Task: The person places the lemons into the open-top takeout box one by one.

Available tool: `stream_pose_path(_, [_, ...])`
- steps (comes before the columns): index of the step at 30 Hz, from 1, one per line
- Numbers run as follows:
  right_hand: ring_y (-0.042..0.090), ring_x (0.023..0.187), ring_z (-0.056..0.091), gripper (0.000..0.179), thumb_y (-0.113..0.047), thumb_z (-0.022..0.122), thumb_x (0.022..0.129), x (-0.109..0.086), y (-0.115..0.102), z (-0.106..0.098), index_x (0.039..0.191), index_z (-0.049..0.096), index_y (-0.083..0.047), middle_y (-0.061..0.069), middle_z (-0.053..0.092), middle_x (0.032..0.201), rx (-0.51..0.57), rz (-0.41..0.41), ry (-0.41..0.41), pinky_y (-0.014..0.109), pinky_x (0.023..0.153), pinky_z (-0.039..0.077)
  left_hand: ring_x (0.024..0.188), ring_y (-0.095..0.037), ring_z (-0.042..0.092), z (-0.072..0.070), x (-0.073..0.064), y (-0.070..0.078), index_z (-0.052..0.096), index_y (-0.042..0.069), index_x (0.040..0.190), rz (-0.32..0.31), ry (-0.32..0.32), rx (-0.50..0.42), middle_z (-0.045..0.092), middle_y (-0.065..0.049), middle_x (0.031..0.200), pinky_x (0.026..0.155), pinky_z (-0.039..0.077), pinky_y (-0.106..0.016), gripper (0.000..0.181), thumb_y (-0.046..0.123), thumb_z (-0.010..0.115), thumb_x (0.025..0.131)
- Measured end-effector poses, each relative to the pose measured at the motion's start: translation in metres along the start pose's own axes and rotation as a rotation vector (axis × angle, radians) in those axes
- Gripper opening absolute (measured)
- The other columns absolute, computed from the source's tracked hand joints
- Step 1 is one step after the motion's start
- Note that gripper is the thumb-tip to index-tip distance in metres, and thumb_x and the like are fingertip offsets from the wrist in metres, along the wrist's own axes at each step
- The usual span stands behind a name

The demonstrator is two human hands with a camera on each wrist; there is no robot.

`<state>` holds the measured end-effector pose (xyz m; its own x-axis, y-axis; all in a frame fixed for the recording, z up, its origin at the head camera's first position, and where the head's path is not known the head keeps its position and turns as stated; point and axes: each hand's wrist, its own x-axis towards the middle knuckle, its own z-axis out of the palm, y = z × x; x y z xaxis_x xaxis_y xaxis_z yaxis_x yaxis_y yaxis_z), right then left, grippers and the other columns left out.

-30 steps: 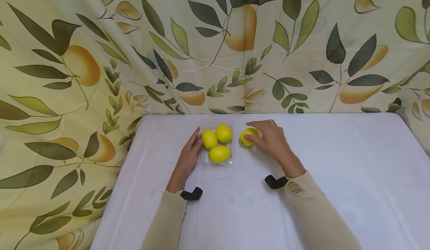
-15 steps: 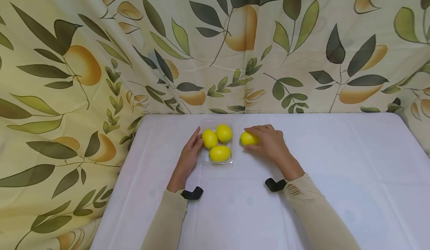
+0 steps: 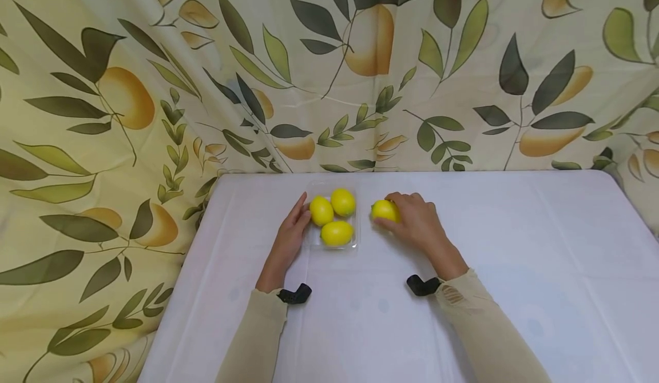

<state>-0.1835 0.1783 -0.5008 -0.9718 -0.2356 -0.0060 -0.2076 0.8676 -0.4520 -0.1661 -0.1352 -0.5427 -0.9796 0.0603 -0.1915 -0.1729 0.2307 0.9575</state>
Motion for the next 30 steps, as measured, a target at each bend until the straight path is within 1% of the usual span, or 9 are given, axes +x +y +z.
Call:
stream_pose_path(5, [0.034,0.103,0.055,0.073,-0.061,0.068,0.091,-0.004,-0.002,0.001,0.139,0.055,-0.007,0.016,0.066,0.119,0.073,0.041,-0.010,0.047,0.083,0.044,0.150,-0.013,0.037,0.000,0.000,0.000,0.033,0.062,0.149,-0.013,0.004,-0.003,0.043,0.013,0.160,0.127,0.027,-0.046,0.048,0.054,0.049,0.104])
stream_pose_path(8, [0.033,0.104,0.055,0.074,-0.063,0.065,0.092,-0.005,-0.003,-0.001,0.141,0.053,-0.008,0.016,0.065,0.118,0.138,0.055,-0.013,0.044,0.083,0.046,0.150,-0.013,0.037,0.001,0.001,0.001,0.033,0.061,0.149,-0.015,0.004,-0.009,0.043,0.012,0.160,0.127,0.027,-0.045,0.049,0.054,0.049,0.104])
stream_pose_path(13, [0.034,0.104,0.058,0.072,-0.058,0.065,0.095,-0.007,-0.009,-0.003,0.146,0.049,-0.010,0.018,0.064,0.119,0.215,0.067,-0.019,0.042,0.083,0.049,0.150,-0.013,0.037,0.001,0.000,0.001,0.034,0.058,0.151,-0.008,0.001,-0.015,0.044,0.012,0.159,0.127,0.027,-0.045,0.051,0.054,0.050,0.103])
stream_pose_path(17, [0.034,0.106,0.060,0.067,-0.052,0.065,0.097,-0.008,-0.011,0.000,0.147,0.048,-0.011,0.018,0.065,0.124,0.252,0.037,-0.010,0.043,0.086,0.052,0.151,-0.014,0.037,0.001,-0.001,0.000,0.034,0.060,0.149,-0.005,0.001,-0.027,0.044,0.011,0.159,0.127,0.026,-0.046,0.049,0.054,0.051,0.103])
stream_pose_path(22, [0.033,0.107,0.063,0.062,-0.046,0.066,0.098,-0.008,-0.012,0.002,0.146,0.050,-0.010,0.017,0.064,0.130,0.291,-0.012,0.011,0.048,0.091,0.054,0.151,-0.015,0.037,0.000,-0.001,-0.001,0.035,0.057,0.151,0.021,-0.008,-0.037,0.044,0.008,0.160,0.127,0.026,-0.046,0.050,0.053,0.051,0.104])
stream_pose_path(26, [0.032,0.105,0.064,0.058,-0.044,0.066,0.099,-0.007,-0.015,0.002,0.144,0.050,-0.012,0.015,0.063,0.130,0.313,-0.027,0.031,0.048,0.089,0.055,0.151,-0.016,0.037,0.000,-0.001,0.000,0.034,0.056,0.151,0.034,-0.007,-0.032,0.044,0.008,0.160,0.127,0.026,-0.047,0.050,0.052,0.051,0.104])
stream_pose_path(30, [0.032,0.103,0.065,0.055,-0.039,0.070,0.097,-0.008,-0.020,0.003,0.142,0.052,-0.013,0.014,0.064,0.130,0.366,-0.033,0.041,0.046,0.088,0.056,0.151,-0.015,0.037,0.000,0.000,-0.001,0.034,0.052,0.154,0.033,-0.001,-0.034,0.044,0.007,0.160,0.127,0.026,-0.046,0.052,0.050,0.051,0.105])
